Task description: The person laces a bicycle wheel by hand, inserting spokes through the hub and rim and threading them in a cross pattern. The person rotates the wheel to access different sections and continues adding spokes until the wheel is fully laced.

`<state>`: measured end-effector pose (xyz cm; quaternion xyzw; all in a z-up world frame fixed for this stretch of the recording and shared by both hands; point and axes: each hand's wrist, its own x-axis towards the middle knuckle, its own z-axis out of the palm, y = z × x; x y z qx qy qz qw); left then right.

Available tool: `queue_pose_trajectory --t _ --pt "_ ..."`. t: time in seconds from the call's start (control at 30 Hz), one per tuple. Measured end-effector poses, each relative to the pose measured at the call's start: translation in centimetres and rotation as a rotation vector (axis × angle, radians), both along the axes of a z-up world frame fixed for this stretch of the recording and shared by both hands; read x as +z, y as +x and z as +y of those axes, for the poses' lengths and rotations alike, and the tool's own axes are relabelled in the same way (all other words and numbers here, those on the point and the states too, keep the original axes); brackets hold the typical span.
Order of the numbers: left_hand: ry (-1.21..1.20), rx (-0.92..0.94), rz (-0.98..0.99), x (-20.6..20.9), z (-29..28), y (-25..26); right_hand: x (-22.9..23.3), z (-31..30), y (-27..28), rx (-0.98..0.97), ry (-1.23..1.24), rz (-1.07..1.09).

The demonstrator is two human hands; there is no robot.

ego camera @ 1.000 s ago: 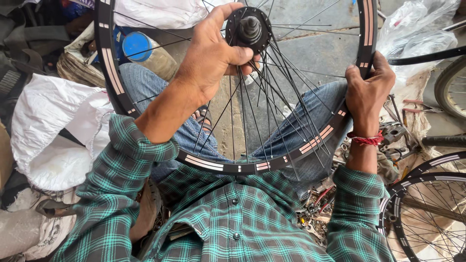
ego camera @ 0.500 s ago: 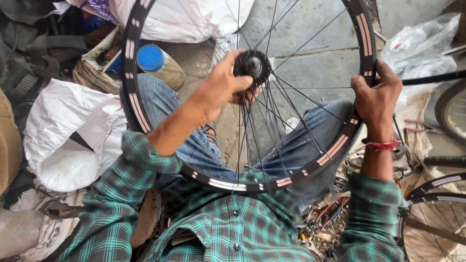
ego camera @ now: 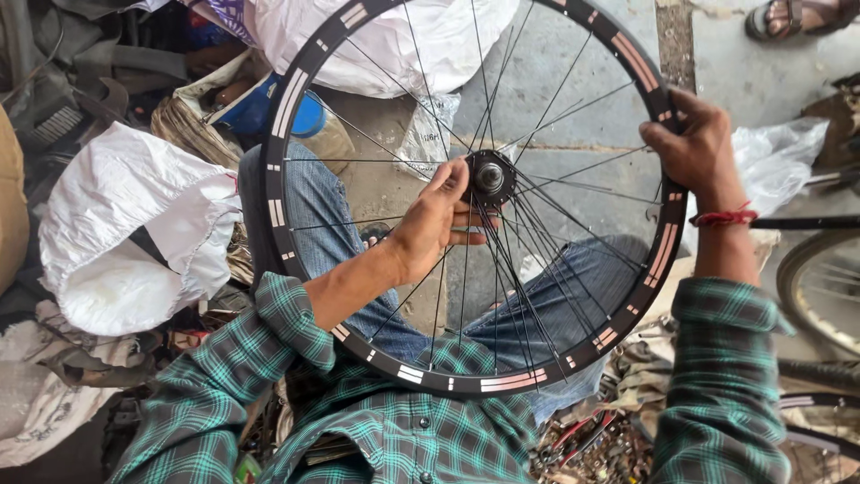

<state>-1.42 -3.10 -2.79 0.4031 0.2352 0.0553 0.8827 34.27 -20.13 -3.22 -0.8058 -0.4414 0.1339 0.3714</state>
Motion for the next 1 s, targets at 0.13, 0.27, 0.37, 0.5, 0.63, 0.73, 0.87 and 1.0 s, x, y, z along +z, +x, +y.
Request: queue_pose_trajectory --t 0.13,0.27,0.37,0.5,0.63,0.73,0.87,1.0 --pt "-0.006 0.006 0.004 -1.4 0.8 0.4 0.0 1.0 -0.2 -0.003 -0.030 -0.082" --pt "-0.068 -0.072 -0.044 -2.5 1.3 1.6 0.5 0.9 -0.6 -0.064 -0.093 -0.107" --pt "-0.094 -0.118 -0.140 -2.8 1.9 1.7 0.7 0.9 -1.2 -0.078 -0.080 -0.165" --pt "-0.104 -0.147 -0.143 -2.6 2.1 1.6 1.0 0.2 -1.3 -0.097 -0.060 -0.155" --pt "-0.076 -0.166 -0.162 -2.2 2.1 1.3 1.0 0.0 -1.3 -0.093 -0.031 -0.154" --pt "-0.075 -0.188 -0.200 -1.7 2.3 0.8 1.2 0.1 -1.3 -0.098 -0.029 -0.209" --pt "-0.075 -0.187 -0.161 -1.4 2.3 0.8 1.3 -0.3 -1.6 -0.138 -0.060 -0.190" --pt "0.004 -0.155 -0.034 -0.8 1.8 0.7 1.4 0.2 -2.2 -0.126 -0.054 -0.210"
